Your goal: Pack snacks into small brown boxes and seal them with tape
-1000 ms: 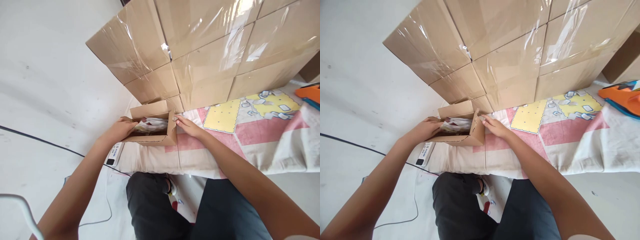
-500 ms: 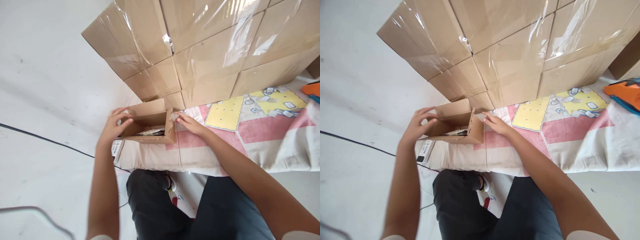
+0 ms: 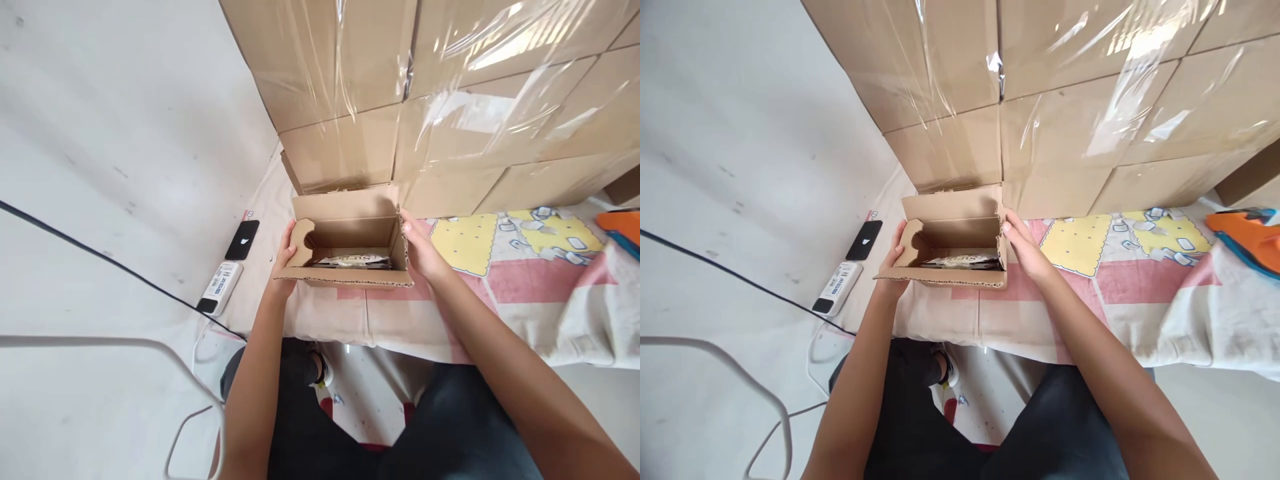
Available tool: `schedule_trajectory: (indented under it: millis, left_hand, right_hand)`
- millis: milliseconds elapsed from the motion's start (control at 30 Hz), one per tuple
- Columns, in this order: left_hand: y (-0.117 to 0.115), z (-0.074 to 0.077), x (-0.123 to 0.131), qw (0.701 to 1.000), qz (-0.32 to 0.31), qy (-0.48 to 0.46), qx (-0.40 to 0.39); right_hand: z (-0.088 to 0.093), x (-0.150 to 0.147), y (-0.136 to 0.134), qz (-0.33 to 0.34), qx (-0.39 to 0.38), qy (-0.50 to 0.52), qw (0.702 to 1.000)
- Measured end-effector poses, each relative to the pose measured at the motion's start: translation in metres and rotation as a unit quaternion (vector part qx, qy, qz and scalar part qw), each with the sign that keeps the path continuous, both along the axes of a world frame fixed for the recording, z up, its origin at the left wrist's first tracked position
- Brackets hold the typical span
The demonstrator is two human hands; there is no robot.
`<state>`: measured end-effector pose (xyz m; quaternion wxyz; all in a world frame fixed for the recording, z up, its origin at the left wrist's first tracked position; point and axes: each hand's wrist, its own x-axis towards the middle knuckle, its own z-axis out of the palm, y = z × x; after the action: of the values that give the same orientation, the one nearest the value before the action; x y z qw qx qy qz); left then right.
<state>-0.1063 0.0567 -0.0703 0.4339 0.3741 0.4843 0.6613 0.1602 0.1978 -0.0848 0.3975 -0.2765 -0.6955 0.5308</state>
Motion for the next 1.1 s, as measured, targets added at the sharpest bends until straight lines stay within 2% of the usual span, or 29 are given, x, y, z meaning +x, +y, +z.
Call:
schedule_trajectory:
  millis: [133,300,367,467,533,600,633,733,867,933,1100]
  left_hand:
    - [-0.004,-0.001,0.004,0.999,-0.027,0.045,0.003]
    - [-0.008,-0.004,0.001,0.996,-0.048,0.063,-0.041]
    - [-0.007,-0.003,-0.001,0.995,-0.048,0.071,-0.042]
    - [0.000,0.000,0.000,0.992,-0.021,0.122,0.016]
    - [0.007,0.003,0.004,0.988,-0.005,0.140,0.061]
    - [0.013,0.005,0.010,0.989,-0.011,0.130,0.076]
    - [0.016,0.005,0.013,0.990,-0.022,0.116,0.075]
    - [0.020,0.005,0.021,0.993,-0.026,0.092,0.074]
    - [0.020,0.001,0.026,0.987,0.029,0.145,0.059]
    - [0.018,0.000,0.026,0.988,0.038,0.136,0.054]
    - [0.012,-0.002,0.028,0.987,0.046,0.145,0.051]
  right_hand:
    - [0.036,0.013,-0.011,0.020,-0.045,-0.035,0.998]
    - [0.050,0.021,-0.020,0.030,-0.061,-0.045,0.997]
    - [0.052,0.022,-0.018,0.065,-0.060,-0.044,0.995]
    - [0.059,0.023,-0.009,0.115,-0.041,-0.009,0.992]
    - [0.065,0.030,-0.002,0.187,-0.028,0.004,0.982]
    - [0.071,0.042,0.005,0.265,-0.027,-0.025,0.964]
    - [0.073,0.049,0.006,0.275,-0.036,-0.040,0.960]
    - [0.078,0.067,-0.002,0.203,-0.063,-0.081,0.974]
    - [0.079,0.072,-0.033,0.189,0.050,-0.184,0.963]
    - [0.081,0.067,-0.047,0.177,0.083,-0.175,0.965]
    - [0.086,0.055,-0.053,0.143,0.047,-0.135,0.979]
